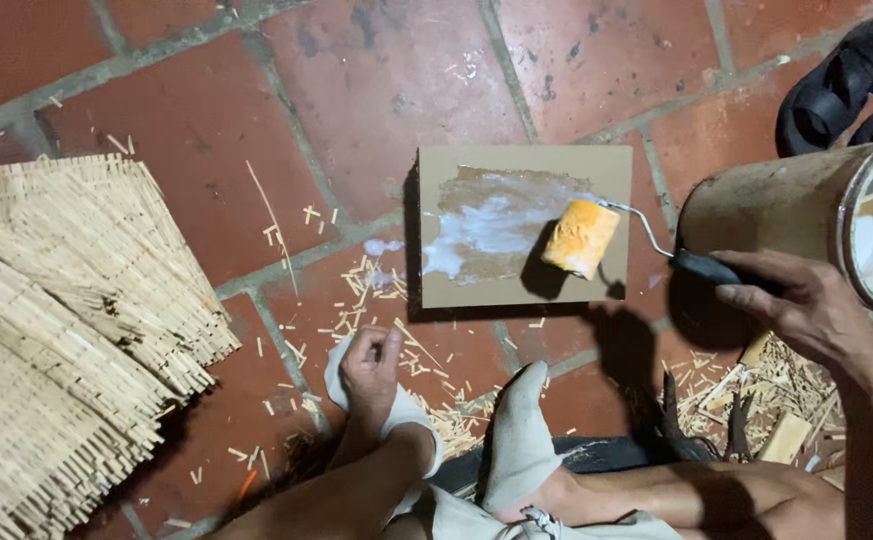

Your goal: The person applies white glue to a cardboard sheet using a paint roller, then places a woven bamboo mat on the glued surface and presses it down. They continue to adjust and press the mat to ensure adhesion.

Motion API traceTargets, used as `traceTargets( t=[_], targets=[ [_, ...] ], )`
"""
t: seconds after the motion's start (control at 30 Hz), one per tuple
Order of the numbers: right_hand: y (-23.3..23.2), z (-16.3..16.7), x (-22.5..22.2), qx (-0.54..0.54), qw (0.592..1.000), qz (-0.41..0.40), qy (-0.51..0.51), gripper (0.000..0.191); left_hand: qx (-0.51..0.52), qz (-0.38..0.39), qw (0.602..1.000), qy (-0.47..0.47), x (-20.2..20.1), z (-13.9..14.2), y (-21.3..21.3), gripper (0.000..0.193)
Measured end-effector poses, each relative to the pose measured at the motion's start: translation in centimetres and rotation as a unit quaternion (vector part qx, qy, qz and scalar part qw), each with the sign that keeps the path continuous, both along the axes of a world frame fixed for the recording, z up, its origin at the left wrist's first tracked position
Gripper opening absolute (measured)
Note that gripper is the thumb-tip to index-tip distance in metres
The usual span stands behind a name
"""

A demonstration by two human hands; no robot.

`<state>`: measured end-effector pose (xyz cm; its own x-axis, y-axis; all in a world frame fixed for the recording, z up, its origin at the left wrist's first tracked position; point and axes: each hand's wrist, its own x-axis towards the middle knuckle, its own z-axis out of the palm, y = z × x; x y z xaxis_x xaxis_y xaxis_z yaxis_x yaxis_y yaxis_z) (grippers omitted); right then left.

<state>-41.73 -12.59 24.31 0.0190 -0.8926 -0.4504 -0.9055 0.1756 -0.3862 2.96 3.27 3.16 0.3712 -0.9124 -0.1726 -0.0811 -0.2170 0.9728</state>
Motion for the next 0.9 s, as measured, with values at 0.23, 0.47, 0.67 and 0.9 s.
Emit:
traceTargets(
  t=[0.23,0.47,0.67,0.9],
  targets=[
    [1.0,-1.2,0.3,-0.021,0.990,-0.090,-0.110,0.046,0.017,0.000,0.998,0.055,0.0,-0.5,0.1,0.021],
    [3.8,-3.5,0.3,-0.006,0.937,-0.225,-0.267,0.044,0.037,0.009,0.999,0.011,-0.7,1.3,-0.3,0.024],
    [5.7,-3.4,-0.1,-0.077,0.931,-0.202,-0.294,0.041,0.053,0.004,0.999,-0.001,-0.9,0.5,-0.2,0.026],
    [7.4,-1.6,-2.1,-0.142,0.900,-0.210,-0.356,0.038,0.044,0.004,0.999,-0.013,-0.9,-1.4,0.3,0.027]
  ],
)
